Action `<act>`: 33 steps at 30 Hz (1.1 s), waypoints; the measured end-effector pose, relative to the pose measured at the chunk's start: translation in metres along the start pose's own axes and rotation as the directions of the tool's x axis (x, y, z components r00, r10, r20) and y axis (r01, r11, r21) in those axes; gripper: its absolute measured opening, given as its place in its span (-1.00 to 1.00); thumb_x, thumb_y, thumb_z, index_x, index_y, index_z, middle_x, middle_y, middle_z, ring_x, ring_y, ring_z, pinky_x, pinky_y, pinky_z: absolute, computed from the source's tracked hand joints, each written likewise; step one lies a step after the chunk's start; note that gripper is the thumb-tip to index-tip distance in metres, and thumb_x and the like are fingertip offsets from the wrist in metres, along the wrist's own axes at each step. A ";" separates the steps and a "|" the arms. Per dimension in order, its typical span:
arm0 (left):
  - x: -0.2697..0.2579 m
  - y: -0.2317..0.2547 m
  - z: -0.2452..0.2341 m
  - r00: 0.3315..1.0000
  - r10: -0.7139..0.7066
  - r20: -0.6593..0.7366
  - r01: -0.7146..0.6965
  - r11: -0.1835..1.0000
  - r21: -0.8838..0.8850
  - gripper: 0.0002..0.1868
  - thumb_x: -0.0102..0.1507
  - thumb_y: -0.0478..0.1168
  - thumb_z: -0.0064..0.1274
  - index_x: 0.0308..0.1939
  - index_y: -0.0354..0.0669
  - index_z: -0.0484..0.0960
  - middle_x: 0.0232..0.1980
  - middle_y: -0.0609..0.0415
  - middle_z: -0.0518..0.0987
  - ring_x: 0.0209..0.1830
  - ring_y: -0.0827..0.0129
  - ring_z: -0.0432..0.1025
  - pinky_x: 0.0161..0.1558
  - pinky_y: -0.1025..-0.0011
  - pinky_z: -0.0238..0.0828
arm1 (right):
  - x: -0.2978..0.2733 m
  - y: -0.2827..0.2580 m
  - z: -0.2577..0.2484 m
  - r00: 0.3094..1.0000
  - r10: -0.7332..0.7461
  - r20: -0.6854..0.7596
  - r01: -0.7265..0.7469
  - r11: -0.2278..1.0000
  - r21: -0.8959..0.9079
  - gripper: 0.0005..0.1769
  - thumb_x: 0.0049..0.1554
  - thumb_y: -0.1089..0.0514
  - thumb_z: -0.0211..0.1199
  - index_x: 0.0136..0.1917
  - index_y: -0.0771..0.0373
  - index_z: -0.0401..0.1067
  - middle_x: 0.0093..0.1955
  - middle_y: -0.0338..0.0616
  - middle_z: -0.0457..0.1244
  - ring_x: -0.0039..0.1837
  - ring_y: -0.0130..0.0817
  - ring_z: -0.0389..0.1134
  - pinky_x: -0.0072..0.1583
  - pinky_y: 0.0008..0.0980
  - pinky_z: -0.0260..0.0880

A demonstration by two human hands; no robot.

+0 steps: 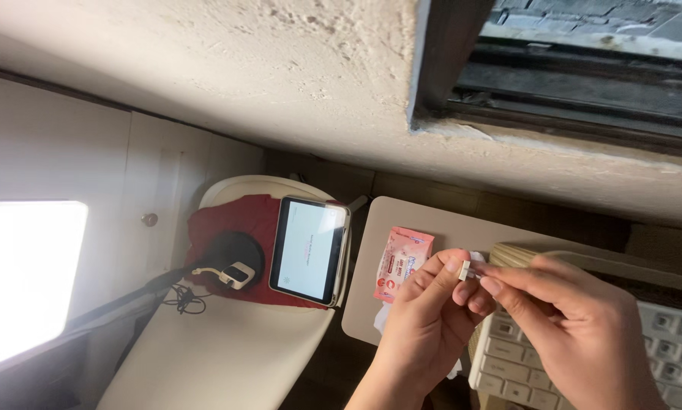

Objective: The person wipes individual keyboard keycaps with a white wipe, then places them into a beige plastic basket. The person repeats this process for several keys throughout the clip.

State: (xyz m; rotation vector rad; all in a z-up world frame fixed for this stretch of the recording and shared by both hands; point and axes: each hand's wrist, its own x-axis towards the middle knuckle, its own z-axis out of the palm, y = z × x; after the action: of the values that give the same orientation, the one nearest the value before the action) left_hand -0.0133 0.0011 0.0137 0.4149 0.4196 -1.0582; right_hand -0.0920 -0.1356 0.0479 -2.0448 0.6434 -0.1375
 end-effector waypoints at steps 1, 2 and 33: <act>-0.002 -0.003 0.003 1.000 0.001 -0.008 -0.002 1.000 -0.002 -0.77 0.51 -0.12 -0.07 -0.07 -0.23 0.52 -0.34 0.20 0.43 -0.25 0.48 0.36 -0.04 0.47 0.36 | -0.004 -0.001 -0.003 1.000 0.020 -0.009 -0.020 0.999 -0.027 -0.73 0.09 0.23 0.40 0.09 0.21 0.64 -0.15 -0.28 0.38 -0.20 -0.53 0.40 -0.24 -0.56 0.43; -0.005 -0.005 0.006 1.000 0.003 -0.016 -0.003 1.000 -0.004 -0.78 0.50 -0.12 -0.07 -0.08 -0.22 0.51 -0.35 0.21 0.43 -0.26 0.47 0.37 -0.05 0.47 0.37 | -0.009 -0.002 -0.006 0.999 0.039 -0.018 -0.040 0.998 -0.053 -0.75 0.09 0.23 0.41 0.08 0.21 0.65 -0.16 -0.28 0.39 -0.22 -0.52 0.39 -0.26 -0.54 0.41; -0.093 -0.194 0.092 0.970 -0.100 0.219 0.109 0.994 -0.027 -0.78 0.51 -0.16 -0.08 -0.10 -0.27 0.50 -0.38 0.19 0.42 -0.31 0.47 0.35 -0.11 0.48 0.39 | -0.186 0.000 -0.180 0.967 -0.197 -0.160 0.210 0.976 0.064 -0.78 0.08 0.23 0.34 0.03 0.23 0.64 -0.26 -0.24 0.45 -0.24 -0.54 0.48 -0.22 -0.57 0.50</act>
State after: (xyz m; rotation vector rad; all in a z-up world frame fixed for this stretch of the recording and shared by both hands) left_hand -0.2148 -0.0612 0.1155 0.2405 0.2679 -1.1824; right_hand -0.3135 -0.1820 0.1743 -2.0320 0.5103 -0.4377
